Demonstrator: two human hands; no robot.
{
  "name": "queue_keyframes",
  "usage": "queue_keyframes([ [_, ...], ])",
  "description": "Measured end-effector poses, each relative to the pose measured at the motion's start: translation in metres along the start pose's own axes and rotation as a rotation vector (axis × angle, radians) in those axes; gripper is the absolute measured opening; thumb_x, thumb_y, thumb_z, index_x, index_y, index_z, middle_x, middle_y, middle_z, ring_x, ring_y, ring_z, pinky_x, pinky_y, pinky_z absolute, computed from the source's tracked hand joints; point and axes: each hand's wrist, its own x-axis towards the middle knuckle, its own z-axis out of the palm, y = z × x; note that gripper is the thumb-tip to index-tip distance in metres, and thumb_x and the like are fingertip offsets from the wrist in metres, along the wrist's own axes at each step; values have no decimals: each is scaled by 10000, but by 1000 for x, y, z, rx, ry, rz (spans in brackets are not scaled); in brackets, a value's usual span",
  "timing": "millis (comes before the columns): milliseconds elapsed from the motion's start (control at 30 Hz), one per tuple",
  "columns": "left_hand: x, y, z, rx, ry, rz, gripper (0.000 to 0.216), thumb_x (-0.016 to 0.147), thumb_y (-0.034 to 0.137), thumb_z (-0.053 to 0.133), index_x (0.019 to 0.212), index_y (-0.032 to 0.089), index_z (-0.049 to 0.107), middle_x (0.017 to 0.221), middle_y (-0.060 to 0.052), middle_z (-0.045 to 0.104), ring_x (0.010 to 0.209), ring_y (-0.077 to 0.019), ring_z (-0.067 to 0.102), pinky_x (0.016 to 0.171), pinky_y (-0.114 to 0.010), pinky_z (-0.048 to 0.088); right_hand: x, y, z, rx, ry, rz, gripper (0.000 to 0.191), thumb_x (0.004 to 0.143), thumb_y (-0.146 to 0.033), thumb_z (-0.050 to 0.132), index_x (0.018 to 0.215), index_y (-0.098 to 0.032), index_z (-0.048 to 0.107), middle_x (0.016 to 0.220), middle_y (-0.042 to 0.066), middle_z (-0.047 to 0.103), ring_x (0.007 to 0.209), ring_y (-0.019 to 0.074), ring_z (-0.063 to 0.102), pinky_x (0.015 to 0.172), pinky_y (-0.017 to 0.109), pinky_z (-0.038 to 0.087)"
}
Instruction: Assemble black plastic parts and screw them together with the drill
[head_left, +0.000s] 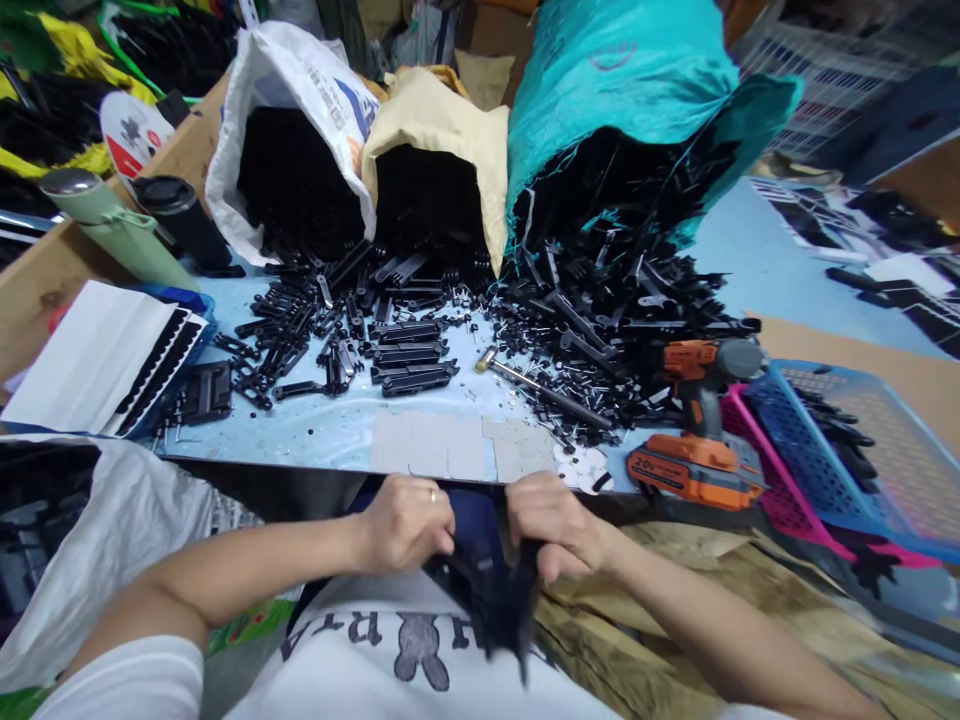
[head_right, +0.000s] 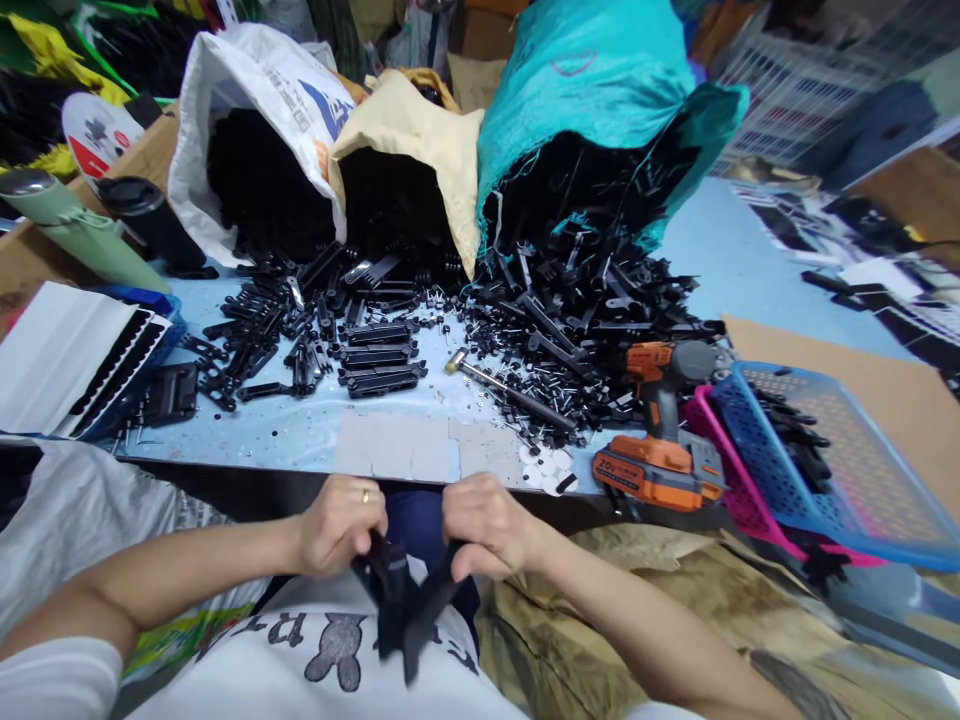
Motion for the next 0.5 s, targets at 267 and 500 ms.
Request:
queue_keyframes([
  [267,9,-3,30,94,-4,-184,543,929,501,183,1104,235,623,965,-105,646,904,-189,603,748,-322,475,25,61,115,-77,833,532,587,879,-568,39,1146,-265,466,1030,135,509,973,287,509,814,492,421],
  [500,15,-91,18,471,-194,-150,460,882,505,405,1206,213,552,1095,-123,622,1069,-252,532,872,-390,390,86,201,-1,-519,307,497,293,928,-333,332,1058,-197,556,1137,112,545,1083,251,453,934,413,337],
])
